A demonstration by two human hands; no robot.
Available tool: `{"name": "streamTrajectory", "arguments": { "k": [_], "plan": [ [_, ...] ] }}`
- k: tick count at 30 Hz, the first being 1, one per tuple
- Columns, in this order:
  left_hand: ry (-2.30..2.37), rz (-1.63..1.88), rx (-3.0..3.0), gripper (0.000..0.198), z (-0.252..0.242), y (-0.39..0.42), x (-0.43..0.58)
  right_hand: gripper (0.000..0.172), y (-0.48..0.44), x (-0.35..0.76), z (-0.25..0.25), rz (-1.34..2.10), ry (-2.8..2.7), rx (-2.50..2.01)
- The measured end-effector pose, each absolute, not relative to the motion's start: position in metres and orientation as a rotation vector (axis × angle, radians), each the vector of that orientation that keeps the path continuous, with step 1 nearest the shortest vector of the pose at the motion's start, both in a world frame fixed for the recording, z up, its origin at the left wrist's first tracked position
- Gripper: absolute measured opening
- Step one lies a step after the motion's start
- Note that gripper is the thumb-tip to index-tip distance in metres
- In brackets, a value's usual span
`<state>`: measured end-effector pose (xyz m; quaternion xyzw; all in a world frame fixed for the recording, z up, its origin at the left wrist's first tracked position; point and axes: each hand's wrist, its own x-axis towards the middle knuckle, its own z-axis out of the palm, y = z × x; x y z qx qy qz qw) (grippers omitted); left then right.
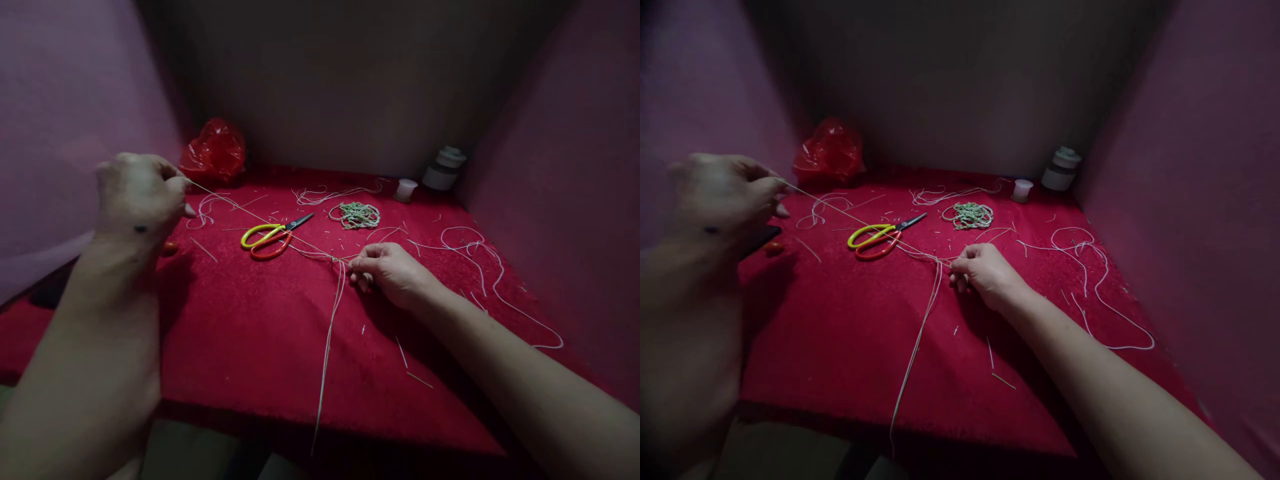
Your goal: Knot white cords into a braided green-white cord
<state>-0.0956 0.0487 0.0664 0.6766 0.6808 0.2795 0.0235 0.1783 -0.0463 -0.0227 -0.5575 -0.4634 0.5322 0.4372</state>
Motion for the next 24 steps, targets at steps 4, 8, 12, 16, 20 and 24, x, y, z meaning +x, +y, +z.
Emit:
{"name": "streamTrajectory", "arguments": {
  "k": [4, 8, 12, 16, 20, 24],
  "plan": [
    [1.764, 0.824, 2.071, 0.022, 0.063, 0.035, -0.07, 0.011, -0.045, 0.18, -0.024, 1.357, -1.077, -1.274],
    [1.4, 0.401, 2.249, 0.017, 0.05, 0.03, -0.045, 0.01, -0.045, 0.18, -0.023, 1.479, -0.949, -1.099],
    [1.224, 0.373, 2.271, 0.022, 0.036, 0.025, -0.032, 0.008, -0.046, 0.18, -0.022, 1.639, -0.882, -1.055],
    [1.046, 0.498, 2.505, 0.02, 0.02, 0.019, -0.019, 0.007, -0.045, 0.182, -0.022, 1.685, -0.865, -1.024],
    [0.922, 0.576, 2.734, 0.022, 0.005, 0.017, -0.011, 0.014, -0.044, 0.183, -0.02, 1.707, -0.868, -1.032],
    [0.986, 0.589, 2.855, 0.023, -0.003, 0.014, -0.005, 0.016, -0.045, 0.18, -0.018, 1.699, -0.885, -1.081]
  ]
}}
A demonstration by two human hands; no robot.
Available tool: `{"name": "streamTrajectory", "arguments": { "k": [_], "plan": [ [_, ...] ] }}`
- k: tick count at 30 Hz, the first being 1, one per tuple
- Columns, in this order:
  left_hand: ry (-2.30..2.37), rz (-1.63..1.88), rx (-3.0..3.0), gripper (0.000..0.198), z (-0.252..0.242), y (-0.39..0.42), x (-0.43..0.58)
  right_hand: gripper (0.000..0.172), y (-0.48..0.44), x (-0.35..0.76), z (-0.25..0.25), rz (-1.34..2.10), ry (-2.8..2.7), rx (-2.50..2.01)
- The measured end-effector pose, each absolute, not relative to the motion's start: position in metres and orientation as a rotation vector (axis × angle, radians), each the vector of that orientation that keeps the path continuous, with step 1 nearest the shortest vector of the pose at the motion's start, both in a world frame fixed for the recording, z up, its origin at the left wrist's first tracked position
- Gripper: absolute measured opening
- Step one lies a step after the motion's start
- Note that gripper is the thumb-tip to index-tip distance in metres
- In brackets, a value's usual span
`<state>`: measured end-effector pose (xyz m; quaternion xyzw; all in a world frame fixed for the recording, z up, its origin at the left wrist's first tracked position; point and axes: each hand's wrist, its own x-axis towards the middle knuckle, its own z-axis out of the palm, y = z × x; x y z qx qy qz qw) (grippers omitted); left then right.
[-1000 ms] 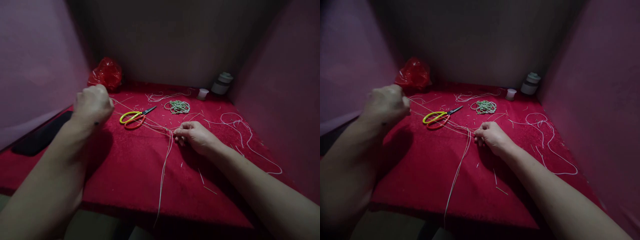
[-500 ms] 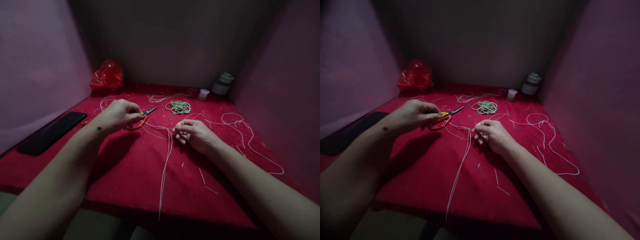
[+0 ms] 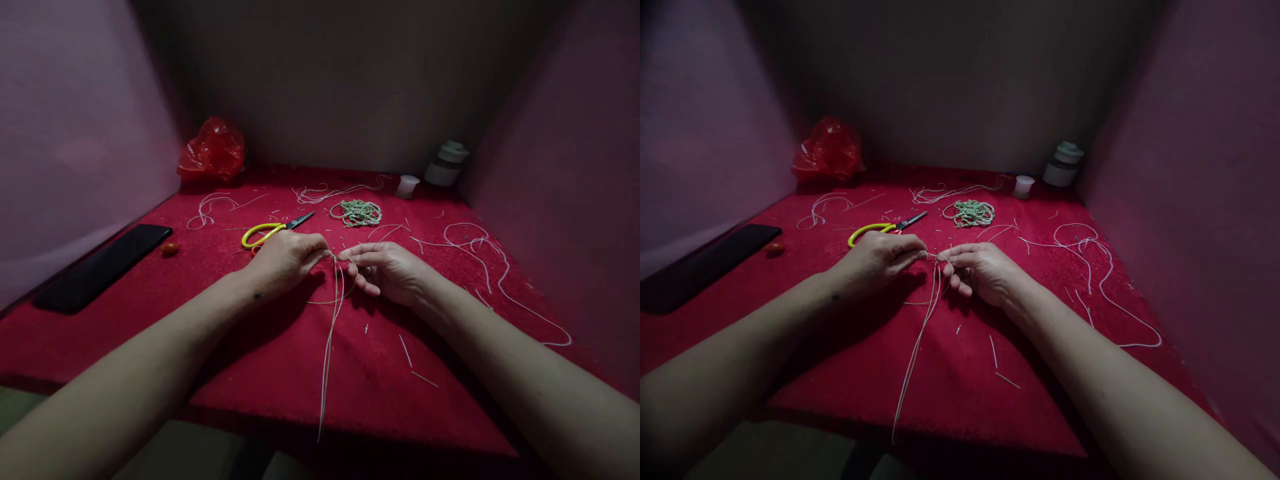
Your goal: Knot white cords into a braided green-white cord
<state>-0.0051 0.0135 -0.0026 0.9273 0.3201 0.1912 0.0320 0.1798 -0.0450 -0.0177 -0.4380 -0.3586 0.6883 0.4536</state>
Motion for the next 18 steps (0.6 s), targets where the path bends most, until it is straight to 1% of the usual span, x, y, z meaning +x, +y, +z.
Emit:
{"name": "streamTrajectory", "arguments": {
  "k": [3, 6, 11, 15, 18],
  "plan": [
    [1.096, 0.574, 2.999, 0.025, -0.007, 0.01, -0.001, 0.017, -0.046, 0.177, -0.016, 1.678, -0.912, -1.134],
    [1.124, 0.474, 3.119, 0.024, -0.011, 0.006, 0.002, 0.014, -0.047, 0.174, -0.016, 1.636, -0.937, -1.198],
    [1.146, 0.396, 3.168, 0.022, -0.013, 0.0, 0.008, 0.013, -0.047, 0.171, -0.018, 1.544, -0.994, -1.258],
    [1.132, 0.336, 3.163, 0.02, -0.015, -0.004, 0.012, 0.003, -0.048, 0.166, -0.022, 1.453, -1.121, -1.324],
    [1.083, 0.397, 3.122, 0.021, -0.014, -0.005, 0.011, 0.011, -0.048, 0.164, -0.023, 1.367, -1.161, -1.392]
  ]
}}
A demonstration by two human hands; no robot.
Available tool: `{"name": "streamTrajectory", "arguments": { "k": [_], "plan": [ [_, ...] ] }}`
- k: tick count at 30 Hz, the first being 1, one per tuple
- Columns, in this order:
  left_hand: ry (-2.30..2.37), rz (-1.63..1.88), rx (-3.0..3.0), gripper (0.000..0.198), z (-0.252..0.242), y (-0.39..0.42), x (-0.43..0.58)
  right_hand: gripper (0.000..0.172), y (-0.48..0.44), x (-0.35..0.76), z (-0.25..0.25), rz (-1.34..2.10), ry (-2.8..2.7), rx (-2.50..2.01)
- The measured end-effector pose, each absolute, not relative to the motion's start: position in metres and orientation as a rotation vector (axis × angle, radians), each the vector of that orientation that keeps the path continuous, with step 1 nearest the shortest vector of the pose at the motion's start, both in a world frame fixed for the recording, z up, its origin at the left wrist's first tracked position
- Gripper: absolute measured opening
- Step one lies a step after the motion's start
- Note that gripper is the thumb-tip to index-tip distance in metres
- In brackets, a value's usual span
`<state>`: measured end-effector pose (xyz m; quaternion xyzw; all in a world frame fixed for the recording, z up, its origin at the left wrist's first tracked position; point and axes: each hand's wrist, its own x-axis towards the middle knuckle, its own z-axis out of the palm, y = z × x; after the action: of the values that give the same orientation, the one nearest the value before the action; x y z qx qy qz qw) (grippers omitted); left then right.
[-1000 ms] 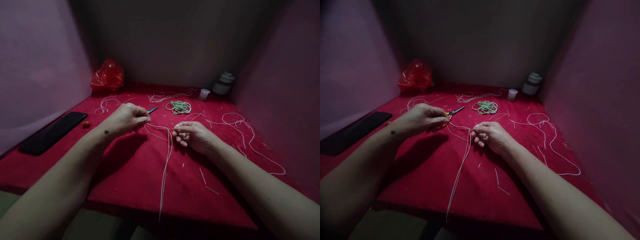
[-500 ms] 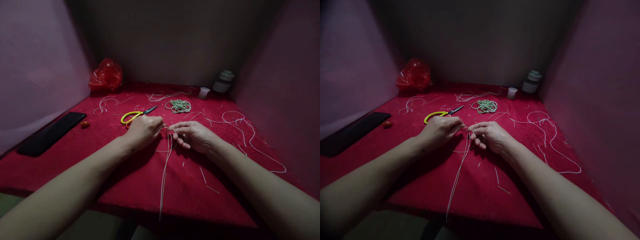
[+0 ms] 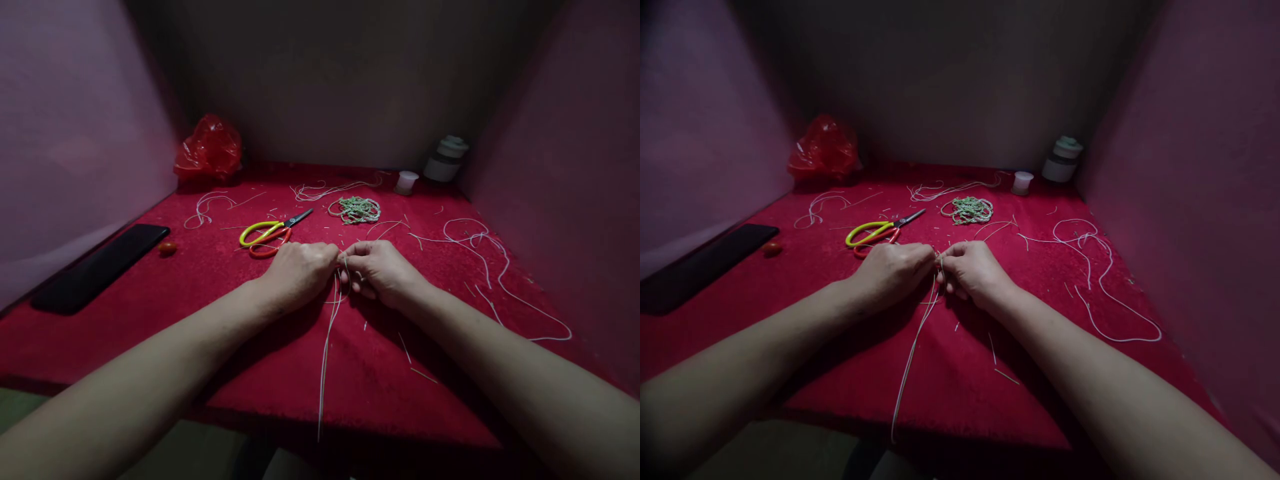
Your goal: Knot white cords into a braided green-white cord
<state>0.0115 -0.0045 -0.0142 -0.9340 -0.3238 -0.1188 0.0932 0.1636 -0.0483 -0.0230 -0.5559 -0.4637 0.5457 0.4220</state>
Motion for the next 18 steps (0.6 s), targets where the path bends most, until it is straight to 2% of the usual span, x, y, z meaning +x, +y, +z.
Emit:
{"name": "streamTrajectory", "arguments": {
  "k": [5, 7, 9, 12, 15, 18],
  "plan": [
    [-1.028, -0.685, -2.827, 0.023, 0.001, -0.01, 0.005, 0.013, -0.047, 0.17, -0.018, 1.282, -1.12, -1.405],
    [-1.002, -0.538, -3.02, 0.03, 0.008, -0.016, 0.003, 0.014, -0.046, 0.177, -0.015, 1.217, -1.128, -1.431],
    [-0.985, -0.199, -3.169, 0.039, 0.012, -0.023, 0.002, 0.016, -0.045, 0.186, -0.013, 1.132, -1.158, -1.472],
    [-1.02, 0.175, -3.109, 0.039, 0.01, -0.033, 0.004, 0.015, -0.043, 0.198, -0.01, 1.024, -1.148, -1.494],
    [-1.002, 0.26, -3.042, 0.024, 0.005, -0.037, 0.004, 0.009, -0.038, 0.212, -0.007, 0.96, -1.063, -1.46],
    [-0.952, 0.275, -3.051, 0.024, 0.001, -0.039, 0.002, 0.004, -0.03, 0.233, -0.002, 0.959, -0.914, -1.334]
  ]
}}
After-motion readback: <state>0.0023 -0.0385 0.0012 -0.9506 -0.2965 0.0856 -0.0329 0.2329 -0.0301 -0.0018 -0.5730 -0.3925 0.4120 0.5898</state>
